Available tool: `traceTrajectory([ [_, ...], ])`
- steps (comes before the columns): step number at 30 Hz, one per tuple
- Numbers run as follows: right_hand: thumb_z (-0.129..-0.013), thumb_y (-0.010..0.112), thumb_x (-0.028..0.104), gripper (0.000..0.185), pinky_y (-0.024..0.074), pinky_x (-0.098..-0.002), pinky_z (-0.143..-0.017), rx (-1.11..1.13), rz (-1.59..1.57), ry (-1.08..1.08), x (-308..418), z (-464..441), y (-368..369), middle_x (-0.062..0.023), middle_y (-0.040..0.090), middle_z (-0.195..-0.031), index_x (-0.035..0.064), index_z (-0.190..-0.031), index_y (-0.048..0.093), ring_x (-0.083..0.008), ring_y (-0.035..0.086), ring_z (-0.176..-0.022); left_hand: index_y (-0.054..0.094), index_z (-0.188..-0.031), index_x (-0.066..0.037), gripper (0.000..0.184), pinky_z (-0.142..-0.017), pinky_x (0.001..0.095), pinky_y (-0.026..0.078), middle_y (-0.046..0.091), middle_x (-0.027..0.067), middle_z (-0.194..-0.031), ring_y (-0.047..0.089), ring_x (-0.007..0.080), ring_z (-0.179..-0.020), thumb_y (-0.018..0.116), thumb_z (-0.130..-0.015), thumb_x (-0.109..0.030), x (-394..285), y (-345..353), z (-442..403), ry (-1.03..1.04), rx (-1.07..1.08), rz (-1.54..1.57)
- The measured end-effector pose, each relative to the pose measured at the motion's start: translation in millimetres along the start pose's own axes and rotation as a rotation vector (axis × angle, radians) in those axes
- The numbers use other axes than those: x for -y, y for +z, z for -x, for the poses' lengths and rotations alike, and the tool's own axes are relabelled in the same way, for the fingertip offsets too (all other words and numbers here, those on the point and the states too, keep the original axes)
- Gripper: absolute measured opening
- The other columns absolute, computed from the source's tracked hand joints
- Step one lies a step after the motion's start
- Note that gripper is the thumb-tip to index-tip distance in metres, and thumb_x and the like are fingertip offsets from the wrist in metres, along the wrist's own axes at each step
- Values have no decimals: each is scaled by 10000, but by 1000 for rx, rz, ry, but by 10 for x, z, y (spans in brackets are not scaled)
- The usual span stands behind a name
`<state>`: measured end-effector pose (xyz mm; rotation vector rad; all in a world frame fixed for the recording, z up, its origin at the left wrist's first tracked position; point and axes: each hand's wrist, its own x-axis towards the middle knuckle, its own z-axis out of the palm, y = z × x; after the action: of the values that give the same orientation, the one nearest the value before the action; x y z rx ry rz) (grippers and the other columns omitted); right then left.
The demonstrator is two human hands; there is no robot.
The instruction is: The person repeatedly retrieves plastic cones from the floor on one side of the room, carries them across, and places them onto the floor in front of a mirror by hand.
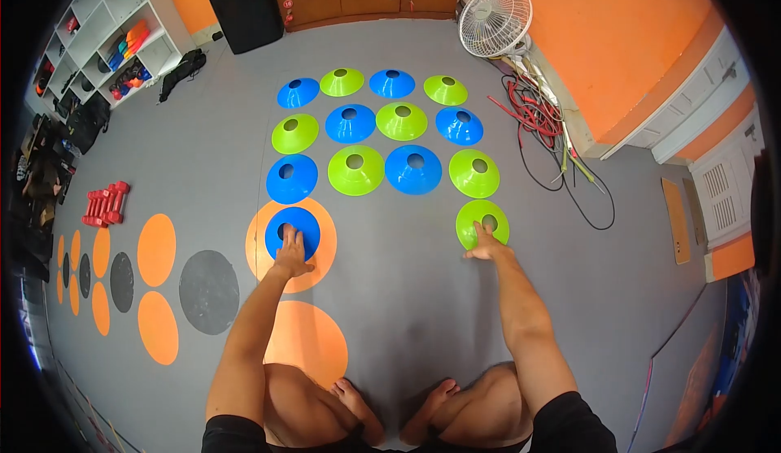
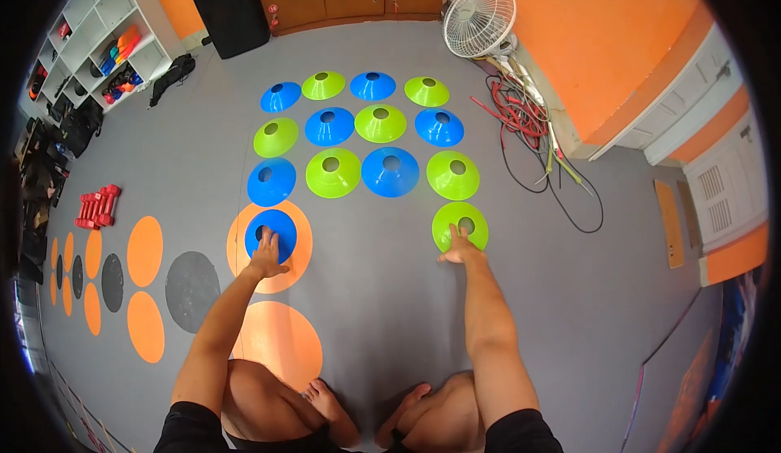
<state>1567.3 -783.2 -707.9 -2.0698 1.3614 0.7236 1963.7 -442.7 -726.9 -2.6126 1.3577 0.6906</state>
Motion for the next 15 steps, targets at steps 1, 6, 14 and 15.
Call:
traceTrajectory([
  [1, -761, 842, 345, 1230, 377, -499, -1183, 5, 34, -8, 37, 77, -16, -123, 72, -1692, 189, -1633, -11, -346, 313, -1496, 229, -1532, 17, 1135, -1065, 545, 482, 285, 225, -1511, 330, 407, -1444, 889, -675, -327, 179, 170, -97, 48, -82, 64],
  [6, -760, 842, 350, 1235, 395, -463, -1176, -4, 145, -69, 40, 73, 23, -134, 93, -1687, 201, -1631, -21, -371, 382, -1451, 295, -1492, -7, 1042, -1068, 441, 504, 307, 232, -1476, 429, 403, -1375, 889, -646, -138, 76, 150, -17, 242, -122, 179],
  [14, -768, 802, 284, 1162, 425, -439, -1143, 24, 245, -463, 577, 269, 221, -216, 291, -1605, 157, -1622, 24, -382, 444, -1397, 296, -1496, 23, 830, -1021, 461, 517, 406, 296, -1425, 526, 422, -1272, 705, -773, 26, -471, 324, 110, 518, -220, -214],
  [15, -769, 795, 268, 1128, 442, -437, -1124, 17, 243, -535, 636, 251, 298, -230, 347, -1571, 140, -1615, 59, -384, 474, -1369, 289, -1499, 29, 817, -1013, 463, 519, 439, 306, -1397, 539, 419, -1255, 680, -781, 43, -473, 376, 57, 478, -182, -178],
])
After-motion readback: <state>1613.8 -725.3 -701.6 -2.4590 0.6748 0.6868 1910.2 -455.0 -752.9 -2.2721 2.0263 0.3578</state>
